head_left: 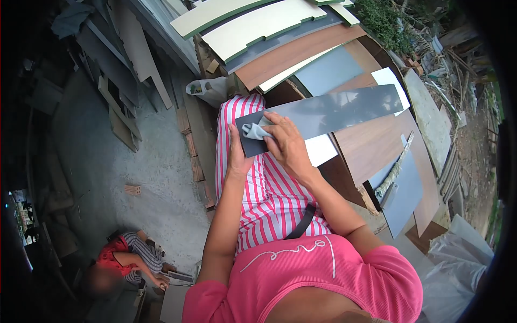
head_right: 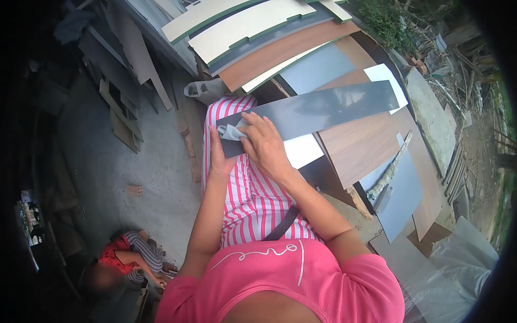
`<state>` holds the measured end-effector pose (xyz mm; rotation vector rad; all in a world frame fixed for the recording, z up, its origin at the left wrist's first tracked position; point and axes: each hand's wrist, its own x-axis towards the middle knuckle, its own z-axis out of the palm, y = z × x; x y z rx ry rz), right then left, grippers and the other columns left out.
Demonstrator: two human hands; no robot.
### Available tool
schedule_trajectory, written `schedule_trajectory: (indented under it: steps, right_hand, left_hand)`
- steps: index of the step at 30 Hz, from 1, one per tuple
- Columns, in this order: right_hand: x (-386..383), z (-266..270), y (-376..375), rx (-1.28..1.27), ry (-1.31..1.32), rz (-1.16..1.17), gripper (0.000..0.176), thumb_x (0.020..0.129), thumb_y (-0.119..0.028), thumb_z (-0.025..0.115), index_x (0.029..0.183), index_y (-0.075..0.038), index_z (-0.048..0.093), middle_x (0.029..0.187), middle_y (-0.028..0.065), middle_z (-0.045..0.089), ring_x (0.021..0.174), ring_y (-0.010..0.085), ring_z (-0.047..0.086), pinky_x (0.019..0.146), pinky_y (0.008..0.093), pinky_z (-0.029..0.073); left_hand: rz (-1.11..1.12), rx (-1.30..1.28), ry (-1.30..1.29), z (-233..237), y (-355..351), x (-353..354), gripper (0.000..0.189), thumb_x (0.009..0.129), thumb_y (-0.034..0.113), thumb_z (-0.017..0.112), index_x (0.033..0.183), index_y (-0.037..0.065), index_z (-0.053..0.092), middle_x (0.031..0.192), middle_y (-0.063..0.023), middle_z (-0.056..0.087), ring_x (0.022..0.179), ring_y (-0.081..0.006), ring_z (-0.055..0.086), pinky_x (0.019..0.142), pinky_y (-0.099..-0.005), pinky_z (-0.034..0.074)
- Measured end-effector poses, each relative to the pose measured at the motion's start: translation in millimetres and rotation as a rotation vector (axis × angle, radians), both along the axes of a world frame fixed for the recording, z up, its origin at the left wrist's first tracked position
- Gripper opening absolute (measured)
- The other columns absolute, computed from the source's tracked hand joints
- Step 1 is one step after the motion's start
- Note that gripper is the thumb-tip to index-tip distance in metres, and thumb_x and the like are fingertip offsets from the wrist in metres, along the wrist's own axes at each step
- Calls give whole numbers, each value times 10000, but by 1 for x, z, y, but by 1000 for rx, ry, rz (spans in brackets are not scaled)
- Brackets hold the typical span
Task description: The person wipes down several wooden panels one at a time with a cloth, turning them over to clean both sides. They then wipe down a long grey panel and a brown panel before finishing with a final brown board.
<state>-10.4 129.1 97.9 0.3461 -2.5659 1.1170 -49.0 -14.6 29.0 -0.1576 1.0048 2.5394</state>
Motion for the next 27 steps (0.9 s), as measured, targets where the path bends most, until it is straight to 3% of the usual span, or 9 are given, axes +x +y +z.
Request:
schedule_trajectory:
  steps: [2, 7, 11, 14, 18, 21, 27]
  right_hand:
    - [3, -15, -32, 86, 0, 109, 301, 821, -104, 599, 1118, -88, 553, 1330, 132, 460, 1270, 312, 399, 1063, 493, 256]
    - [5, -19, -31, 341, -17, 88, 489, 824, -150, 600, 1298, -154, 481, 1408, 63, 395, 1328, 271, 330, 1078, 507, 205]
    - [1, -21, 2, 403, -89, -27, 488, 870, -175, 555, 1343, -151, 438, 1448, 66, 343, 1355, 267, 278, 1082, 523, 178]
    - [-2, -23, 41, 492, -89, -194, 459, 882, -211, 535, 1325, -128, 447, 1438, 79, 346, 1355, 267, 271, 1065, 552, 202]
    - [-5, -35, 119, 531, -188, -467, 435, 950, -259, 421, 1365, -129, 394, 1458, 84, 312, 1368, 280, 238, 1073, 562, 165]
    - [-7, -50, 191, 553, -245, -662, 457, 969, -316, 366, 1384, -124, 365, 1474, 74, 286, 1374, 276, 222, 1075, 565, 155]
    - [-6, -72, 319, 548, -354, -930, 495, 973, -371, 312, 1402, -125, 329, 1486, 65, 263, 1376, 291, 214, 1054, 606, 175]
  left_hand:
    - [-95, 127, -89, -10, -8, 0, 755, 866, 697, 285, 1195, 50, 491, 1148, -100, 561, 1058, -200, 545, 911, -342, 434]
    - [-135, 335, -55, -13, -13, 0, 767, 871, 692, 276, 1212, 35, 478, 1185, -93, 544, 1089, -209, 533, 938, -347, 416]
    - [13, 134, -71, -11, -3, -5, 765, 883, 666, 302, 1267, 24, 458, 1245, -101, 523, 1137, -224, 506, 968, -374, 392]
    - [-28, 97, -9, -4, -3, -4, 669, 925, 585, 323, 1257, 23, 472, 1230, -91, 537, 1131, -213, 510, 973, -374, 386]
    - [-28, 79, -38, -6, -6, -3, 514, 931, 480, 444, 1208, 53, 516, 1172, -67, 570, 1097, -192, 525, 942, -349, 398]
    - [-46, 20, -39, -3, -6, -4, 547, 900, 480, 516, 1230, 44, 501, 1173, -69, 558, 1104, -183, 517, 938, -336, 402]
    - [-40, 15, -26, -2, -4, -5, 513, 908, 440, 526, 1235, 45, 498, 1171, -67, 561, 1092, -177, 525, 933, -327, 406]
